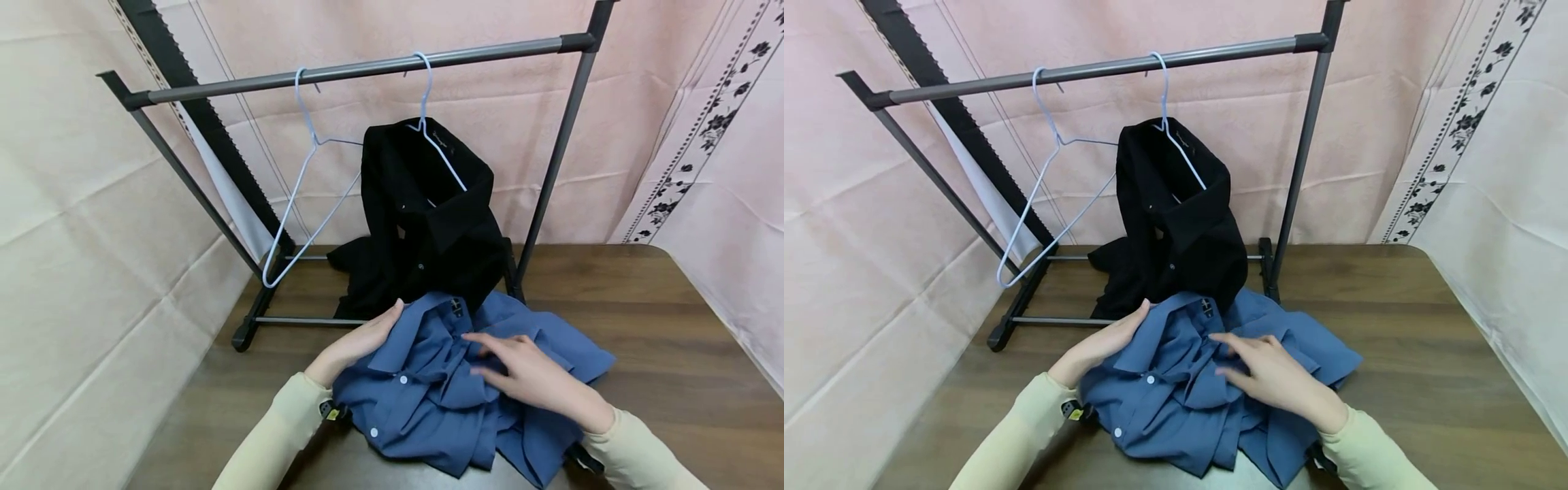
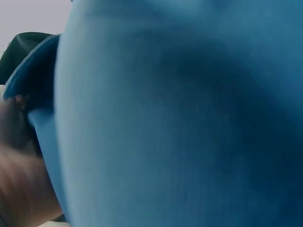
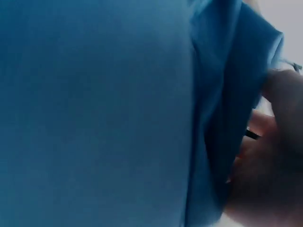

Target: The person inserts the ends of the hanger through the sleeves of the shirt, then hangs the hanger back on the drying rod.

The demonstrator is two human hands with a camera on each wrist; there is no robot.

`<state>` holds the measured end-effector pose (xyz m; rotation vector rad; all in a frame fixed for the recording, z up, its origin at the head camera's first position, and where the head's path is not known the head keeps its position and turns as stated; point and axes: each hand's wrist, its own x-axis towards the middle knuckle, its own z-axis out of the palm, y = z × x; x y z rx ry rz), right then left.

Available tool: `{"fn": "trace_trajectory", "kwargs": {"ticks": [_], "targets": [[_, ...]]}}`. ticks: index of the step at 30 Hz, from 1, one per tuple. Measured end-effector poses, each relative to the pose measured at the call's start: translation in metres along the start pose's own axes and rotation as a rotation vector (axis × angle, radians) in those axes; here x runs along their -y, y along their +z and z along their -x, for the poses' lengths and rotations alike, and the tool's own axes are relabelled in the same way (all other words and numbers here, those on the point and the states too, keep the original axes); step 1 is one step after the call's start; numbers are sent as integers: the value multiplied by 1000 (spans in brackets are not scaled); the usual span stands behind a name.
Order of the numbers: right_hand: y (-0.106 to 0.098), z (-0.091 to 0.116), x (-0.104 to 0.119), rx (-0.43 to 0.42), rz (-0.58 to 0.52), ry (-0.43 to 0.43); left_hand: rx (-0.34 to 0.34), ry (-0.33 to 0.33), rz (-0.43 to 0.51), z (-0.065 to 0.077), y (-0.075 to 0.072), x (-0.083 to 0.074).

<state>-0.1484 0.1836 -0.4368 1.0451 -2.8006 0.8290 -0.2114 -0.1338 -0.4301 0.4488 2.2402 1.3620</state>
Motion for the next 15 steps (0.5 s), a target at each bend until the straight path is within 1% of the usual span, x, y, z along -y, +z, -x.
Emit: {"fn": "trace_trajectory", "kwargs": {"ticks": [3,5,8,11,13,15], "targets": [[12,-2,1,127,44,12,32,15,43,0,0,4],[20,-4,2,175,60,12,65,43,75,-1,-2,7],[29,-7,4,193,60,-10,113,74,85,-2,-6,11],[33,-9,4,188,34,-27,149,104,58,-2,-12,16],[34,-9,3,185,4,-46,179,123,19,-3,-16,21],[34,-7,2,193,-37,-62,226,148,-49,-3,-19,24]]}}
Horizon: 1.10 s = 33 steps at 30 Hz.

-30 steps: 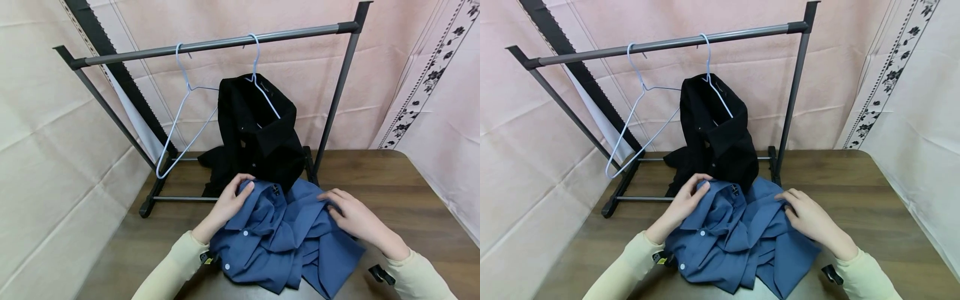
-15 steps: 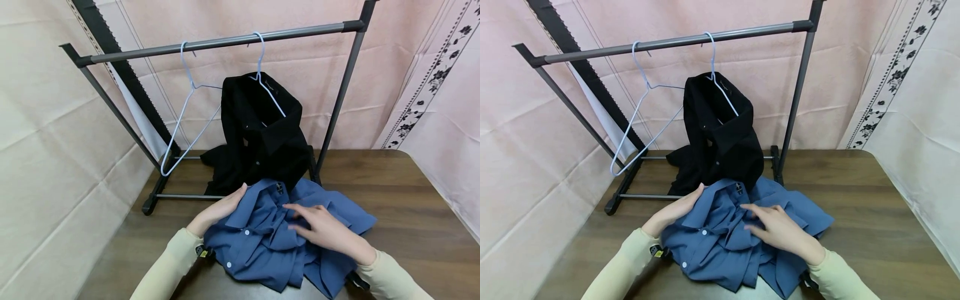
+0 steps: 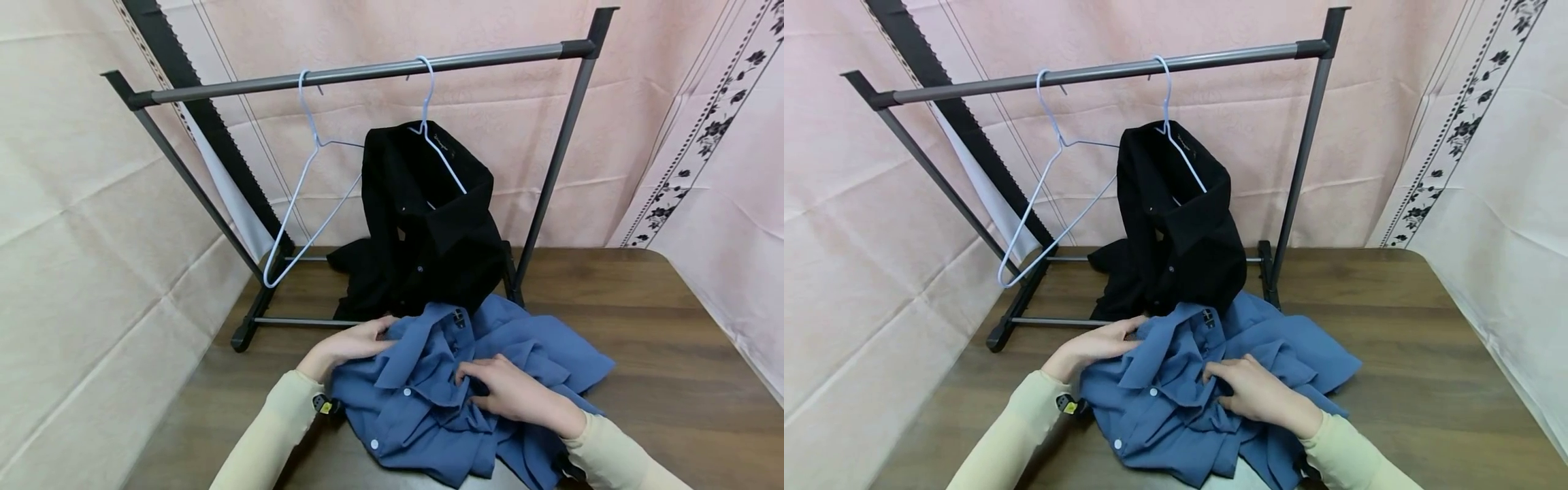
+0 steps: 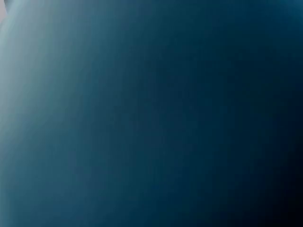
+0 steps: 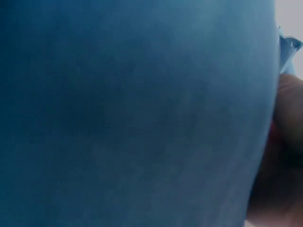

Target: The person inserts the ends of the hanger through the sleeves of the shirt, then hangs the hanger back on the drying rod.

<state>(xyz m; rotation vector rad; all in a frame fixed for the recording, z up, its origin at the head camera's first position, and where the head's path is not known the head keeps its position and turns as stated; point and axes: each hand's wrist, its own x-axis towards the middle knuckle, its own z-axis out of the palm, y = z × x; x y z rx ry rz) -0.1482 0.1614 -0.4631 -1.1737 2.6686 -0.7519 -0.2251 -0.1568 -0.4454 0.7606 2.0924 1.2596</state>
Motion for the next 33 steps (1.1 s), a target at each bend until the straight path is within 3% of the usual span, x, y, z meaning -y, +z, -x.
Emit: {"fn": "trace_trajectory", "kwargs": {"ticks": [5,8,11,18,23,27,30,33], "targets": [[-6,10,-3,27,-90,-32,142,30,-201,2,3,5],[-13,18,-2,-19,-100,-44,171,74,-176,3,6,6],[-23,27,-1,-103,-66,-86,125,123,-81,7,1,7],[-52,44,5,-344,71,-228,-207,183,17,32,-30,-6],[-73,47,12,-464,156,-313,-437,303,79,47,-41,-23],[-90,41,21,-543,258,-328,-639,431,153,54,-41,-44],[-102,33,25,-602,326,-301,-775,574,206,58,-42,-64],[-113,27,28,-650,356,-269,-884,727,172,62,-44,-82]]}}
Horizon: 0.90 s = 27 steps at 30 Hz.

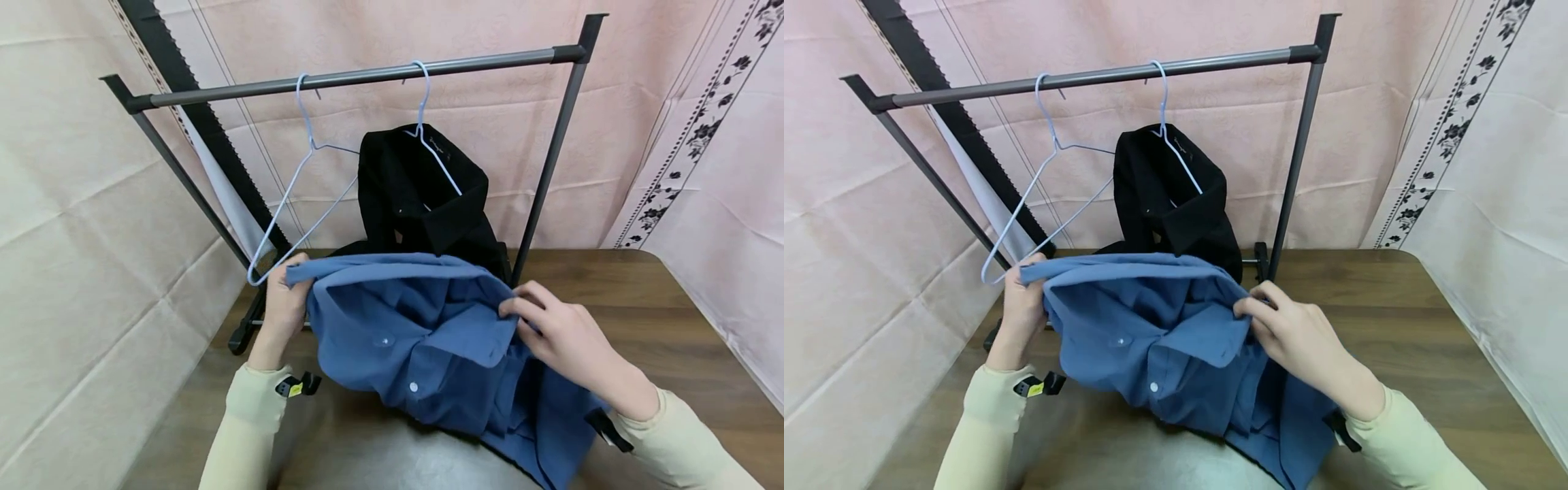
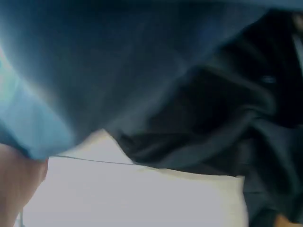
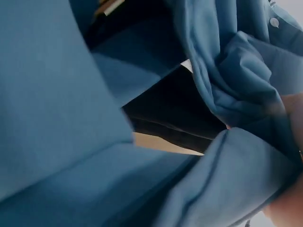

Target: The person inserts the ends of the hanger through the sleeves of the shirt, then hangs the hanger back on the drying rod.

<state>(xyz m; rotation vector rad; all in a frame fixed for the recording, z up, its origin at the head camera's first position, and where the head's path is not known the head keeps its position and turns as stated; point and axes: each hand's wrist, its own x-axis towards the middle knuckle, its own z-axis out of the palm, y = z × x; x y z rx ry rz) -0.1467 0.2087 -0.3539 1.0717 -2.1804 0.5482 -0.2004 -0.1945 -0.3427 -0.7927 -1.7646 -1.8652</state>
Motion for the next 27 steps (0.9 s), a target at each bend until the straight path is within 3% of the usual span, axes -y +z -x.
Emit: {"fn": "trace_trajectory", "kwargs": {"ticks": [4,7,11,15,19,22,25,27], "targets": [[-10,-17,-3,-54,32,-2,-166,200,-116,-13,3,-23],[-19,-30,-5,-102,47,-25,-300,308,-134,-23,4,-41],[-29,-45,-4,-164,46,-53,-435,413,-59,-35,9,-66],[-38,-56,0,-208,42,-55,-554,476,-12,-42,17,-93],[-42,-62,5,-250,25,-58,-604,537,107,-47,24,-115],[-43,-62,8,-252,15,-59,-622,584,189,-50,25,-122],[-40,-58,8,-238,0,-51,-602,560,116,-48,24,-117],[-35,-53,6,-226,-21,-40,-525,502,-27,-44,22,-109]]}}
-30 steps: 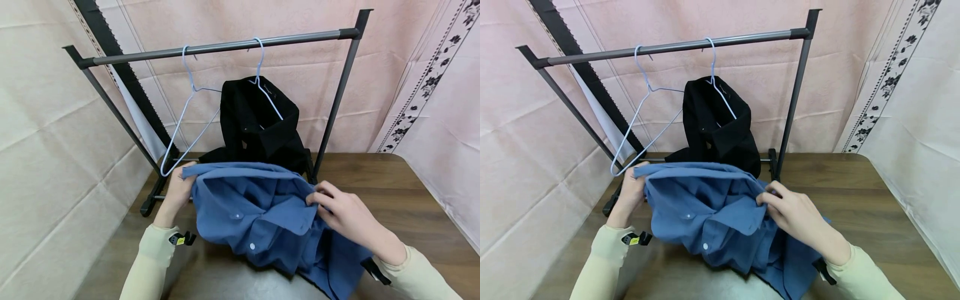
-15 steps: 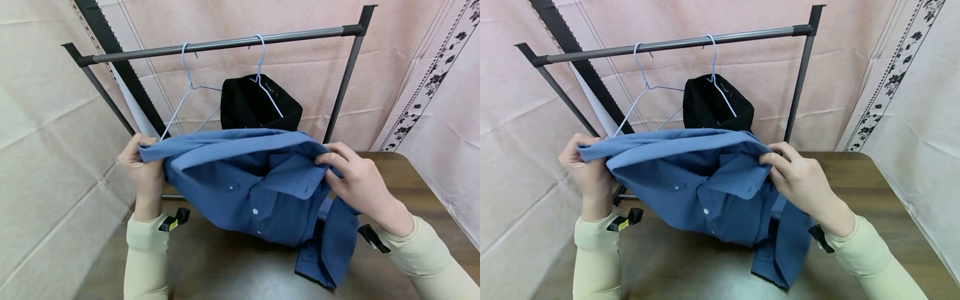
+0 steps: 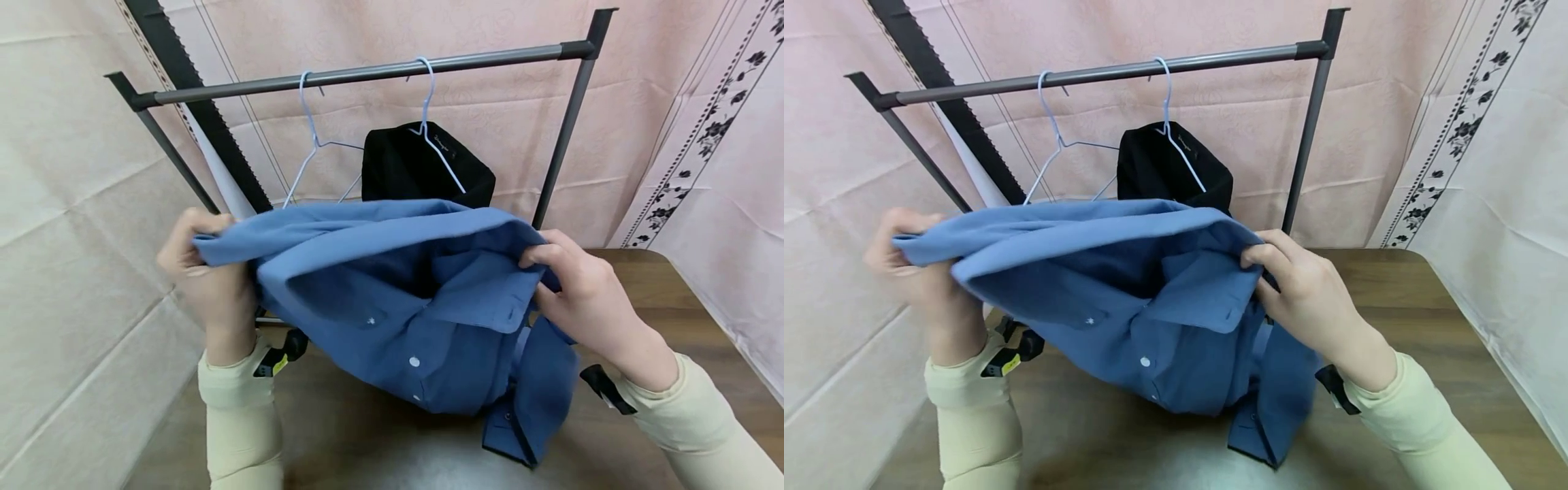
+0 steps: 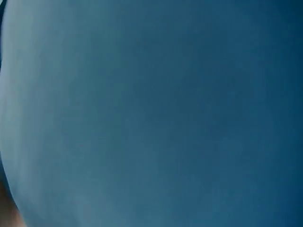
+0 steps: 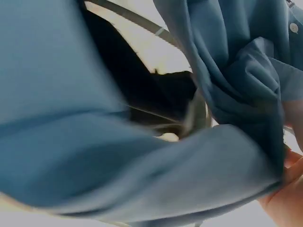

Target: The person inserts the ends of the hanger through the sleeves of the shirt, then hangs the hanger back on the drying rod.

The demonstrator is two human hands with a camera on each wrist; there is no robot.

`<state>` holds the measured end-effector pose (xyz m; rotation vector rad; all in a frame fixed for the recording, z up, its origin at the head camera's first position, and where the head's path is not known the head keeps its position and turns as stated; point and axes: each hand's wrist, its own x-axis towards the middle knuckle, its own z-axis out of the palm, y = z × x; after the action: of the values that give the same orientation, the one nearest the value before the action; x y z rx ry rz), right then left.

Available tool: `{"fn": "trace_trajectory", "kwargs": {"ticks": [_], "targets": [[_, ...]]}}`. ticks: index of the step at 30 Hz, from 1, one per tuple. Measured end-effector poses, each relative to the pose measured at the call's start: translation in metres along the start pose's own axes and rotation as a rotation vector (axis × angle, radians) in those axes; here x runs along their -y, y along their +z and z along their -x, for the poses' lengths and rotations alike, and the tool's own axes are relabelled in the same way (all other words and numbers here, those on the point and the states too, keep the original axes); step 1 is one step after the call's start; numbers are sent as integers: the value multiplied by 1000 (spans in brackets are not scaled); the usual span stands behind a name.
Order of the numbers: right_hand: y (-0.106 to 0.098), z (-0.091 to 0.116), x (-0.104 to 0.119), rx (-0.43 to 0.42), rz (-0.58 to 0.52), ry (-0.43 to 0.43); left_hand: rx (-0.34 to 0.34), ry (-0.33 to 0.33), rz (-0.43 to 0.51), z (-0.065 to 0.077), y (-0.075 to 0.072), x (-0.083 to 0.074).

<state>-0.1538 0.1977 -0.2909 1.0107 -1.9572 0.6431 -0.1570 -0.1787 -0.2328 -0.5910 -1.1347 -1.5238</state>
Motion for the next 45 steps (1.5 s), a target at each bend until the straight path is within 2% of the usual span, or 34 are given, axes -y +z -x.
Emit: {"fn": "trace_trajectory", "kwargs": {"ticks": [3,5,7,10,13,17,20,24,28,32,35,37,39,42,45], "targets": [[8,10,-6,-2,-25,6,253,-41,-178,11,-9,13],[13,17,-11,-10,-24,-7,420,-69,-250,19,-13,22],[17,23,-15,-17,-12,-15,542,-105,-295,28,-17,29],[19,32,-19,-13,-3,12,673,-142,-367,42,-19,35],[17,41,-21,8,0,69,768,-181,-437,55,-20,39],[16,53,-24,56,-13,89,867,-306,-501,72,-26,49],[16,63,-25,118,-19,95,977,-402,-555,87,-33,59],[20,78,-26,215,5,124,1183,-489,-613,109,-43,74],[30,94,-26,303,10,158,1376,-539,-633,131,-52,93],[41,110,-24,429,-11,210,1528,-565,-626,148,-60,107],[45,117,-23,527,-38,258,1592,-577,-622,152,-63,110],[43,118,-25,567,-60,295,1594,-574,-639,151,-62,110],[39,117,-27,565,-76,316,1555,-566,-664,145,-61,107],[32,111,-31,549,-92,335,1456,-554,-688,134,-55,100],[28,104,-34,554,-80,349,1377,-545,-651,127,-46,95]]}}
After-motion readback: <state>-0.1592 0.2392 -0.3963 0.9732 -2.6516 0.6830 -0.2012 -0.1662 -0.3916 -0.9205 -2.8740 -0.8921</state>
